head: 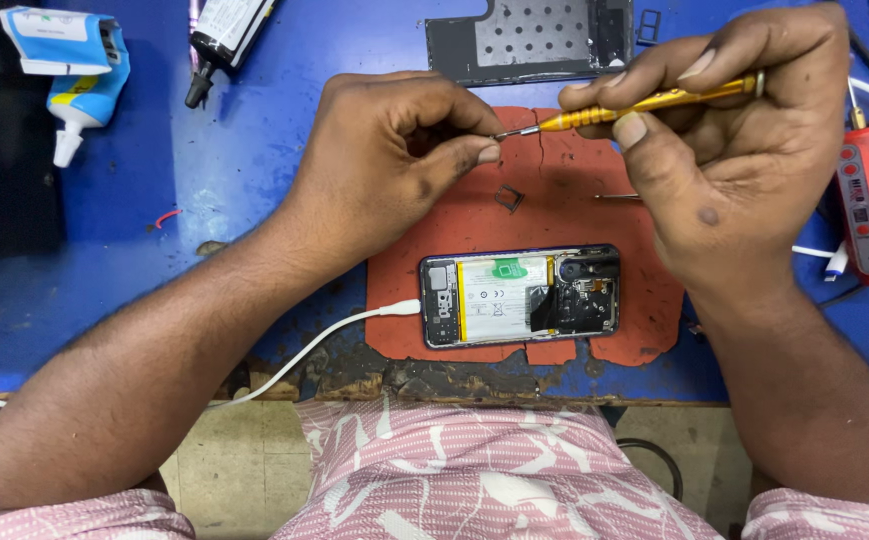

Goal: The person removes the back cover of a smartphone, inspects the internal components, and uses a screwdriver to adjust or remove small parts. The person then handles the back cover and other components on the workbench.

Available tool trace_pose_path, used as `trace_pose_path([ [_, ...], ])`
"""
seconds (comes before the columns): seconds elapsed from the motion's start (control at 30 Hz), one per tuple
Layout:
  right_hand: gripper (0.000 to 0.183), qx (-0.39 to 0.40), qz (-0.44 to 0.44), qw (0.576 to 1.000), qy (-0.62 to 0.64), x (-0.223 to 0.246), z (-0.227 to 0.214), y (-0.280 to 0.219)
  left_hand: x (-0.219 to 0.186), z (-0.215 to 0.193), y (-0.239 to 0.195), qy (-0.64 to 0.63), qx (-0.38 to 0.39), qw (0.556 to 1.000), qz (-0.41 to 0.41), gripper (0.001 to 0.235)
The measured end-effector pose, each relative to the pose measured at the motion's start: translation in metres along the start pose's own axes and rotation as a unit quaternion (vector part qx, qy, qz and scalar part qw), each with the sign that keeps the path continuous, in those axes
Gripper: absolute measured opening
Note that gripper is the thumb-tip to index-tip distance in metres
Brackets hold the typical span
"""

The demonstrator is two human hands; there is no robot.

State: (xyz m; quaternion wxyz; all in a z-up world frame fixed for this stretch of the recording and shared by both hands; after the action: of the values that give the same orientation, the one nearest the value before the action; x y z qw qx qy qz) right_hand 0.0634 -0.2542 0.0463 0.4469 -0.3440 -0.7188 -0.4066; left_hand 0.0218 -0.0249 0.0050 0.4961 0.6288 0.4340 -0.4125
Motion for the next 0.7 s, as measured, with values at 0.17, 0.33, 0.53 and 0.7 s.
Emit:
trace_pose_path([
  [0.17, 0.032, -0.001, -0.025, 1.000, -0.009, 0.0016, 0.0024, -0.0008, 0.0005, 0.0003, -0.0002, -0.006, 0.001, 1.000, -0.006, 0.008],
  [0.33, 0.032, 0.013, -0.034, 0.999, -0.036, 0.0007, 0.0035, -0.0047, 0.0008, 0.0002, -0.0002, -0.004, 0.000, 1.000, -0.010, 0.009],
  [0.53, 0.031, 0.013, -0.039, 0.998, -0.041, -0.0005, 0.0027, -0.0088, 0.0012, 0.0006, 0.0002, -0.009, -0.005, 1.000, -0.019, 0.010],
  [0.7, 0.031, 0.016, -0.048, 0.998, -0.044, 0.0019, 0.0011, -0.0072, 0.0022, -0.0002, 0.0011, -0.007, -0.005, 1.000, -0.023, 0.011],
])
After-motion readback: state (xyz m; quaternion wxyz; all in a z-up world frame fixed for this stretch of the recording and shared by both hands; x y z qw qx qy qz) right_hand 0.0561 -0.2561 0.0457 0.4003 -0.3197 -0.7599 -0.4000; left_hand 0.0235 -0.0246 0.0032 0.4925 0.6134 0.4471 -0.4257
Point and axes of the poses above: each hand's wrist, its own y-axis towards the middle knuckle, its own z-axis out of the palm, x = y × z, the point moved 3 cm from there along y, towards the middle knuckle, and after that the axes turned 12 degrees about -y, right-handed, at the moved point
